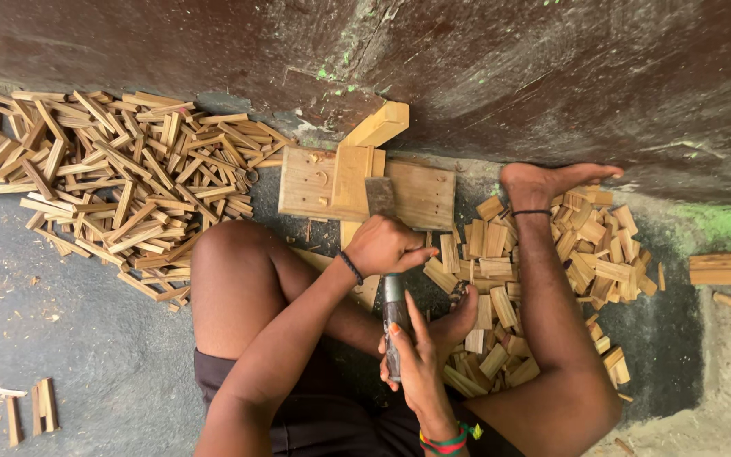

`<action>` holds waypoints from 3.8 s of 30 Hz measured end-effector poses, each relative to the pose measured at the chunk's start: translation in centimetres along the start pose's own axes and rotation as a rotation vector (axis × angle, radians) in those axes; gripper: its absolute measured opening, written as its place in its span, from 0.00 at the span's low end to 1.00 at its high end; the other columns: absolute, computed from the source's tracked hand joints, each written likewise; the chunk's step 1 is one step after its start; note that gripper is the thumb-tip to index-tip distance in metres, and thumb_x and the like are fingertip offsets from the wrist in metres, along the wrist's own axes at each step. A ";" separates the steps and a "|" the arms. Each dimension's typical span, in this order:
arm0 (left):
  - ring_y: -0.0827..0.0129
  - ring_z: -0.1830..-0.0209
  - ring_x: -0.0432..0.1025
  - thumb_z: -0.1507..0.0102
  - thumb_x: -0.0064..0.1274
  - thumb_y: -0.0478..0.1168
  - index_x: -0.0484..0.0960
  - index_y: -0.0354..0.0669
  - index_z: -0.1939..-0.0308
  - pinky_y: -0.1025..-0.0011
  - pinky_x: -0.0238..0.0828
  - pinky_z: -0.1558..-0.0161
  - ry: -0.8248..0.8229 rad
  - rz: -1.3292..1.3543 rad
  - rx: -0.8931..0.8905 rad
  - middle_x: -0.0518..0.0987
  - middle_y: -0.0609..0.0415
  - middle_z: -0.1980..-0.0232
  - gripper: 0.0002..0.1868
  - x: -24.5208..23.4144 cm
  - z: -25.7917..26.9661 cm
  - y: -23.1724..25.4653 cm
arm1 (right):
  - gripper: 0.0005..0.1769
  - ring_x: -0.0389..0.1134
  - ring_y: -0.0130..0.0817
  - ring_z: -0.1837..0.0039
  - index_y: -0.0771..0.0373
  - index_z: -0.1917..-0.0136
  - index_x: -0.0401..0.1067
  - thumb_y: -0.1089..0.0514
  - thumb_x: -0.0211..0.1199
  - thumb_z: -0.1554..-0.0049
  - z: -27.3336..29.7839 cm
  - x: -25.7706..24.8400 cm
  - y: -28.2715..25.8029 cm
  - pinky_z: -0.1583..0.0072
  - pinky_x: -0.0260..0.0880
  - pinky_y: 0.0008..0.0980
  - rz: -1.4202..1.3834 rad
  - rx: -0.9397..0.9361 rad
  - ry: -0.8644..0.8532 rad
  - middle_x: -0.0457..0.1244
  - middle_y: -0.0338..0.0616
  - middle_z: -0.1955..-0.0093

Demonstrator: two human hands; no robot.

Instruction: The person sits on the floor and uses a chisel to carve small wooden blocks. They hold the wood with their left hand and strike the chisel with their right hand, creating wood shavings that accumulate on the floor.

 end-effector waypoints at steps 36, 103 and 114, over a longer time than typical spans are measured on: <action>0.48 0.77 0.74 0.35 0.54 0.56 0.80 0.49 0.79 0.53 0.69 0.72 -0.132 -0.039 -0.047 0.77 0.48 0.79 0.22 -1.6 -3.4 -3.9 | 0.39 0.60 0.31 0.77 0.39 0.18 0.40 0.55 0.50 0.37 -3.0 3.7 -4.1 0.78 0.56 0.26 0.070 0.077 -0.076 0.61 0.45 0.66; 0.53 0.61 0.75 0.37 0.56 0.65 0.82 0.45 0.56 0.57 0.71 0.55 -0.021 -0.126 0.075 0.80 0.50 0.67 0.27 -1.1 -0.6 0.6 | 0.37 0.63 0.31 0.78 0.44 0.18 0.48 0.51 0.53 0.38 -0.3 -2.8 2.1 0.78 0.60 0.28 0.027 -0.051 0.030 0.64 0.48 0.66; 0.52 0.81 0.74 0.35 0.56 0.60 0.85 0.46 0.74 0.59 0.70 0.76 -0.063 -0.131 0.086 0.77 0.49 0.81 0.24 -0.5 -0.4 0.9 | 0.35 0.63 0.31 0.78 0.46 0.18 0.49 0.47 0.49 0.36 -0.1 -1.5 1.7 0.78 0.60 0.28 -0.002 -0.049 -0.023 0.63 0.49 0.66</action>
Point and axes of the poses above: each hand's wrist, its own z-axis away from the middle knuckle, its own x-axis out of the palm, y = z × x, the point moved 3 cm from there along -z, towards the middle knuckle
